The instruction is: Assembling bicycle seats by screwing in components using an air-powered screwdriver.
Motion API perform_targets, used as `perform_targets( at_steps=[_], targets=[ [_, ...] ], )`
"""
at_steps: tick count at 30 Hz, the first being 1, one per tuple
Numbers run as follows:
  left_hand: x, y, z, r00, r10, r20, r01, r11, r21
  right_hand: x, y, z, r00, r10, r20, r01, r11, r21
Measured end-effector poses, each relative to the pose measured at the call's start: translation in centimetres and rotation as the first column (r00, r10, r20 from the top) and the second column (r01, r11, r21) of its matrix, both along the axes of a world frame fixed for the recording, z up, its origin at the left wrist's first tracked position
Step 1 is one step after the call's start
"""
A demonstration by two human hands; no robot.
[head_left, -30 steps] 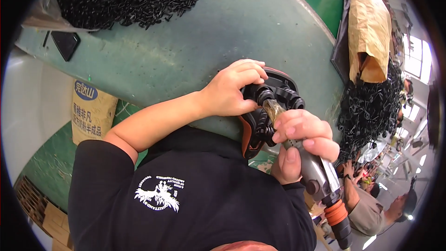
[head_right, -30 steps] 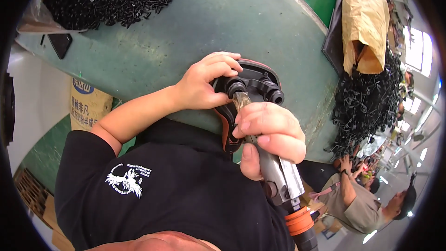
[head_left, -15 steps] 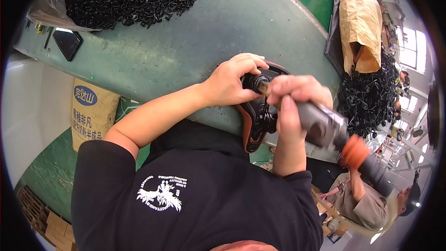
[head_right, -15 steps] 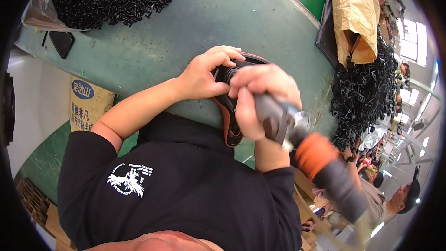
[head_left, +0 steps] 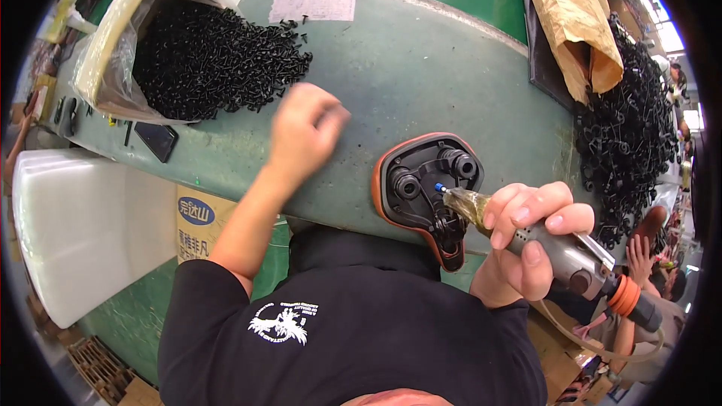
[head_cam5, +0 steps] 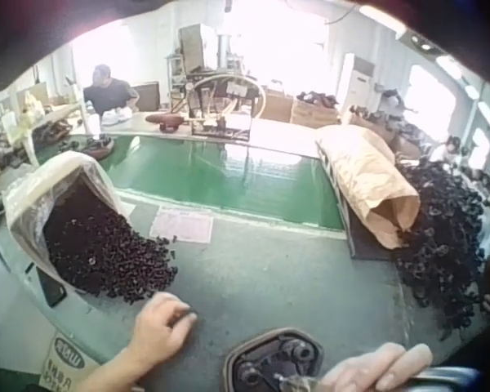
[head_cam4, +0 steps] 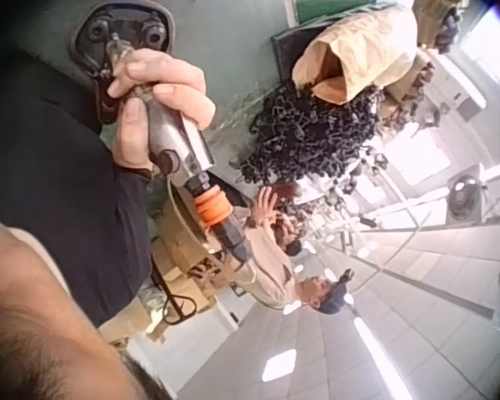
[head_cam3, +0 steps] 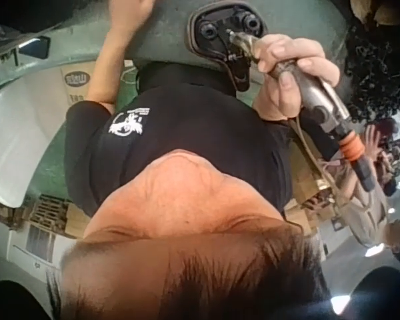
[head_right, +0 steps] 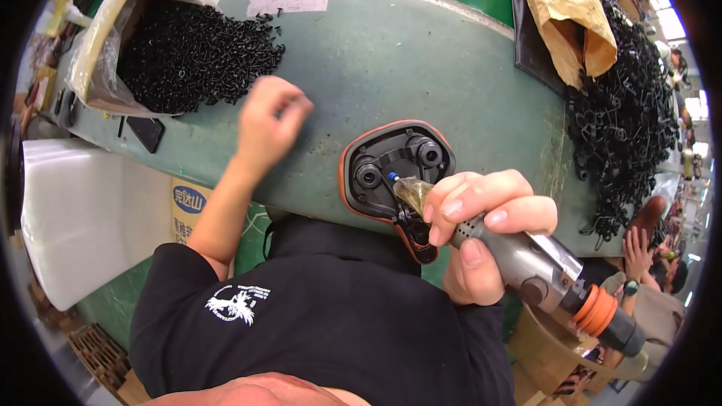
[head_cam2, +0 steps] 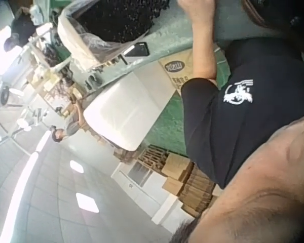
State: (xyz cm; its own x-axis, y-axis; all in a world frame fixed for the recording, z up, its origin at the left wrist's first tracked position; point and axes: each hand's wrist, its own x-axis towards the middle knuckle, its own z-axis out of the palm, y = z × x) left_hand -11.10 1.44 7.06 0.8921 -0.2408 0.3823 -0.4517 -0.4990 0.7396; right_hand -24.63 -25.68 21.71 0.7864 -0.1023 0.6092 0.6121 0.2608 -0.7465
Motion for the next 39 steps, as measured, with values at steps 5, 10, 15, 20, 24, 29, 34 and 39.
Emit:
perform_targets(
  at_steps=[5,10,15,20,24,29,34,39],
  targets=[
    [7.2,2.4,-1.9,0.952,0.130,0.278,-0.251,0.850,0.463,-1.0,-1.5,-0.3,0.997,-0.013,-0.075,0.015,1.000,0.028],
    [7.7,2.3,-1.6,0.959,0.110,0.262,-0.230,0.843,0.486,-1.8,-3.7,-0.2,1.000,-0.001,-0.020,0.001,1.000,-0.014],
    [0.5,-4.9,3.6,0.798,-0.535,-0.277,0.226,0.692,-0.685,-2.5,-5.5,1.2,0.992,0.073,0.102,-0.075,0.997,0.017],
    [-7.7,-8.6,5.7,0.247,-0.933,-0.263,0.069,0.288,-0.955,-2.1,-4.1,1.9,0.969,0.123,0.215,-0.126,0.992,0.002],
    [-8.2,-10.1,5.8,0.205,-0.947,-0.248,0.080,0.268,-0.960,-3.6,-4.7,1.8,0.977,0.107,0.185,-0.106,0.994,-0.018],
    [-7.2,-10.2,6.0,0.151,-0.941,-0.303,0.281,0.334,-0.900,-4.7,-5.1,0.6,0.980,0.059,0.191,-0.062,0.998,0.009],
    [-6.4,-11.1,7.2,-0.051,-0.901,-0.430,0.141,0.420,-0.897,-4.4,-5.4,-0.1,0.957,0.036,0.288,-0.044,0.999,0.022],
    [0.5,-13.4,7.8,0.670,-0.739,0.066,0.717,0.668,0.201,-4.4,-6.3,0.8,0.981,-0.121,0.154,0.139,0.984,-0.109]
  ],
)
